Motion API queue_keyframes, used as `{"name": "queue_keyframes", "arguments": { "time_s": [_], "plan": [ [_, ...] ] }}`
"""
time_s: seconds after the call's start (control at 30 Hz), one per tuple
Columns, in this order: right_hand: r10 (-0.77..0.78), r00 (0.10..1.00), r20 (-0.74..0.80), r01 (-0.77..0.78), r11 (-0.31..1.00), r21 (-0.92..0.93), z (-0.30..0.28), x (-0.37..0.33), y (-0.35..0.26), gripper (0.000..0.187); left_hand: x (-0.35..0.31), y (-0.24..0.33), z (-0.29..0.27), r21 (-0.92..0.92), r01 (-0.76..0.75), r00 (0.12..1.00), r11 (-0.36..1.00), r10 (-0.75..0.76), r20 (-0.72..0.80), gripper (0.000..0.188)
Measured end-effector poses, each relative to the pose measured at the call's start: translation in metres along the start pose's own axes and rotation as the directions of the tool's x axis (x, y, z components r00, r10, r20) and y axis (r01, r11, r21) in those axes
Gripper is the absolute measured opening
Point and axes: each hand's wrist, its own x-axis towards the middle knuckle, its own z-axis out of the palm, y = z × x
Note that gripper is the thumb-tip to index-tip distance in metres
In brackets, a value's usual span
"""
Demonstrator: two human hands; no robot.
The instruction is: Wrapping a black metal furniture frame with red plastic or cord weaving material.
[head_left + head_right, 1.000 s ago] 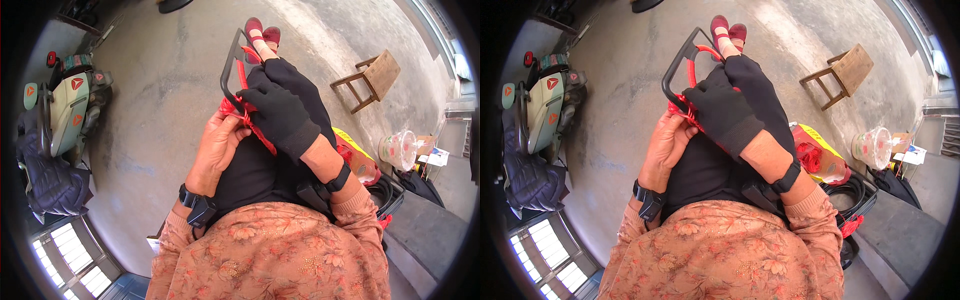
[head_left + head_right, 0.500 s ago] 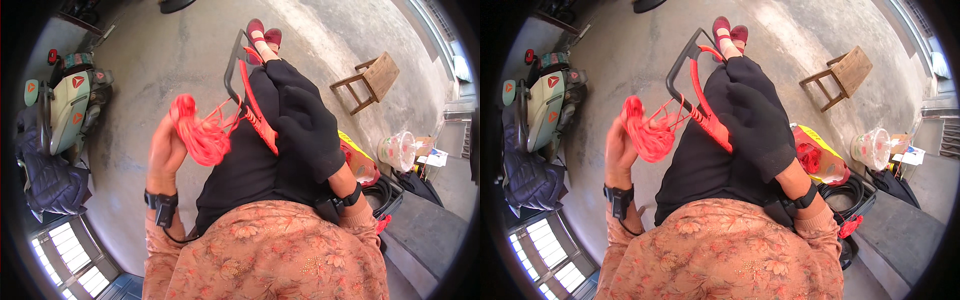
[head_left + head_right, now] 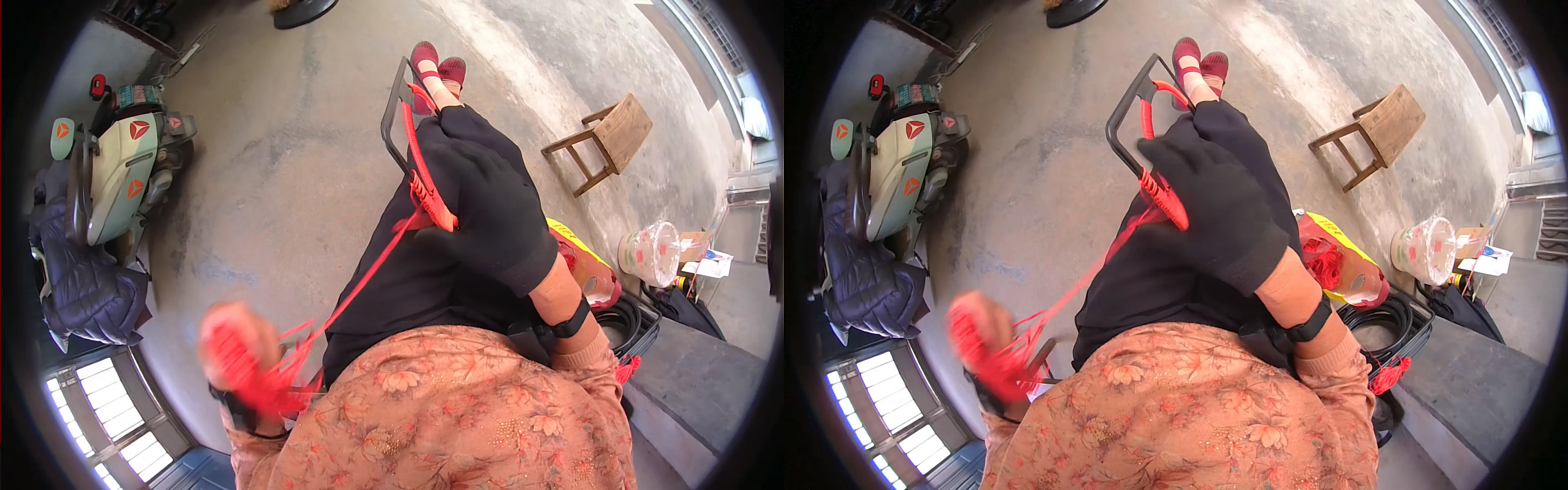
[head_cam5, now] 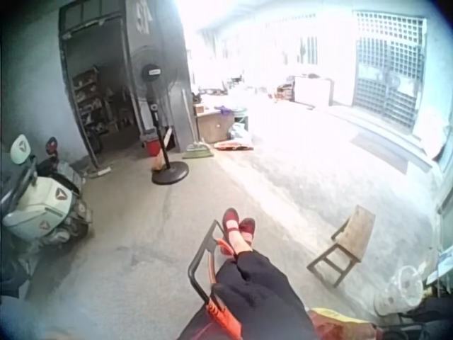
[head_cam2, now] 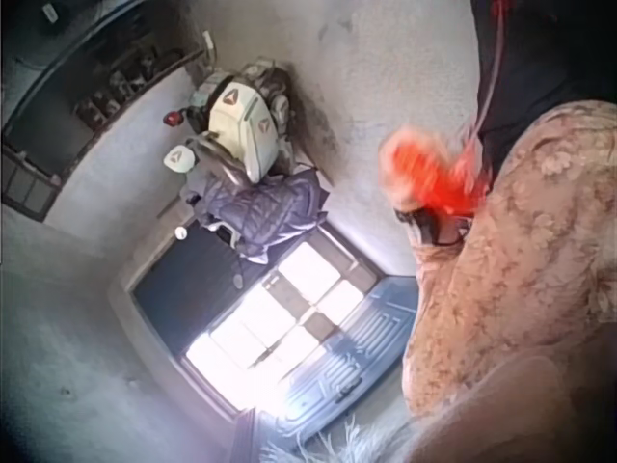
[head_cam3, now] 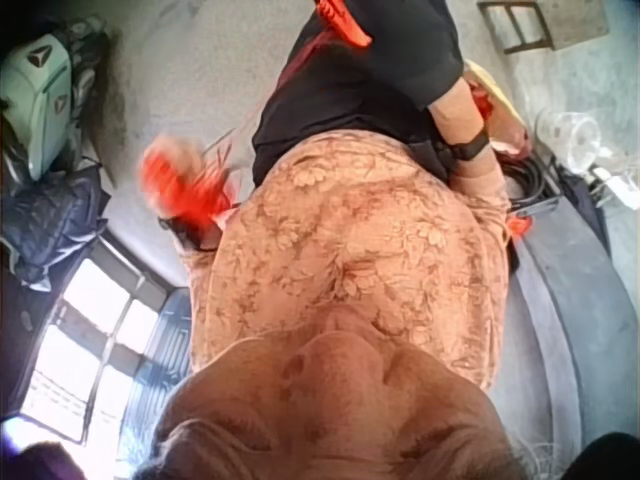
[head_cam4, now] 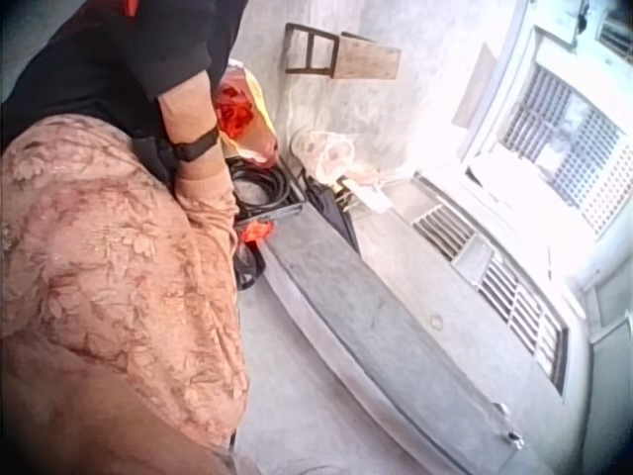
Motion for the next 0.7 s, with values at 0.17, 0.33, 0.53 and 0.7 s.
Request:
{"name": "queue_keyframes", "arguments": {
  "time_s": [0.17, 0.33, 0.53, 0.7],
  "plan": [
    [-0.333, 0.940, 0.070, 0.340, 0.928, -0.152, 0.035, 0.024, -0.023, 0.051, -0.030, 0.062, 0.042, -0.039, -0.521, 0.833, 0.853, 0.518, 0.196, 0.010],
    [-0.199, 0.963, 0.181, 0.079, 0.853, 0.515, 0.021, 0.027, -0.026, 0.023, -0.056, 0.091, 0.043, 0.014, -0.632, 0.773, 0.775, 0.632, -0.057, 0.019],
    [0.235, 0.946, 0.222, -0.322, 0.638, 0.700, -0.035, -0.010, -0.029, 0.021, -0.023, 0.005, -0.009, 0.081, -0.366, 0.617, 0.927, 0.307, -0.724, 0.036],
    [0.303, 0.826, 0.475, -0.563, 0.397, 0.725, -0.019, -0.042, -0.025, 0.028, 0.044, -0.079, -0.033, 0.210, 0.110, 0.721, 0.972, 0.068, -0.690, 0.044]
  ]
}}
